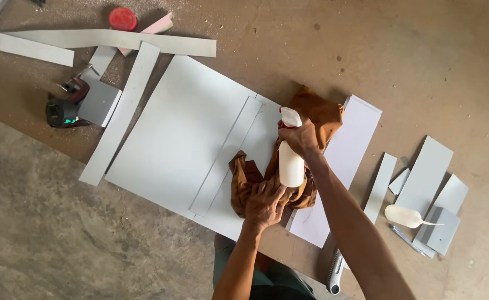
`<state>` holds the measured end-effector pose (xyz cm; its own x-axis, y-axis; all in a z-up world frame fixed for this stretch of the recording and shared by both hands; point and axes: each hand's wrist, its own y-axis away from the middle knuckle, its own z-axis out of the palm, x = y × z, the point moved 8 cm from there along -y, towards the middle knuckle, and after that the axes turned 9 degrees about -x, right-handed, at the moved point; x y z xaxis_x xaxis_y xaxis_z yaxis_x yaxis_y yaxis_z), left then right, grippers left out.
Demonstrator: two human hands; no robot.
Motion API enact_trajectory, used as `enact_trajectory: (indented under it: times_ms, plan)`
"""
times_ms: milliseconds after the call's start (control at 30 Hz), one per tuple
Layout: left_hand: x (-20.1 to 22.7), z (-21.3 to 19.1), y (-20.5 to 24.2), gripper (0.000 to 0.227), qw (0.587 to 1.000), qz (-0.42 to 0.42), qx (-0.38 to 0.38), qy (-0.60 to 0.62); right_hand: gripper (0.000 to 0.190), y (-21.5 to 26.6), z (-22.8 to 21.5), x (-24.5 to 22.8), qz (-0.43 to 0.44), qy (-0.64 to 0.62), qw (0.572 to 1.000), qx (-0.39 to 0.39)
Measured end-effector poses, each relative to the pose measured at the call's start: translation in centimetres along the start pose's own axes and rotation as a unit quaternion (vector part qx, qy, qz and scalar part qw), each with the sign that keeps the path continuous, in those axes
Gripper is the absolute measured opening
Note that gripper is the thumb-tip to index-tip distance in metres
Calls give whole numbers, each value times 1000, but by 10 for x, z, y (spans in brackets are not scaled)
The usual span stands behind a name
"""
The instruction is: The person sprays a liquid onto a white board and wipes it down with a brown cloth, repeating this on different areas and edges of the board before picking it up.
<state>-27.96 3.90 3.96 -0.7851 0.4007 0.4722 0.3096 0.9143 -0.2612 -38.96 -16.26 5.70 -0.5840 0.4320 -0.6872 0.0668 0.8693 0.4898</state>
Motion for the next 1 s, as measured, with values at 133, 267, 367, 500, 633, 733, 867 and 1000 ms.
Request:
enact_trajectory:
  times_ms: [133, 267, 367, 500, 633, 733, 867, 1000]
  plan:
    - [0, -2, -1, 56, 1000, 0, 2, -7, 22, 16, -6, -26, -41, -24, 999, 0]
    - [2, -6, -3, 48, 1000, 4, -3, 8, 23, 65, -24, -67, -140, -95, 986, -1]
    - [1, -6, 0, 53, 1000, 3, -4, 7, 29, 112, -55, -61, -217, -105, 970, 24]
    - [1, -6, 0, 66, 1000, 1, 5, -1, 69, 187, -105, -21, -241, -233, 929, 156]
    - [-3, 23, 0, 69, 1000, 10, 8, 18, 59, 219, -115, 63, -249, -228, 900, 276]
    - [-14, 40, -17, 46, 992, -103, -3, 69, 62, 232, -117, 104, -238, -275, 866, 342]
    - [-16, 37, -41, 38, 965, -191, 34, 177, 55, 230, -141, 103, -220, -277, 837, 417]
    - [8, 22, -63, 39, 950, -193, 18, 244, 55, 186, -194, 89, -250, -305, 787, 474]
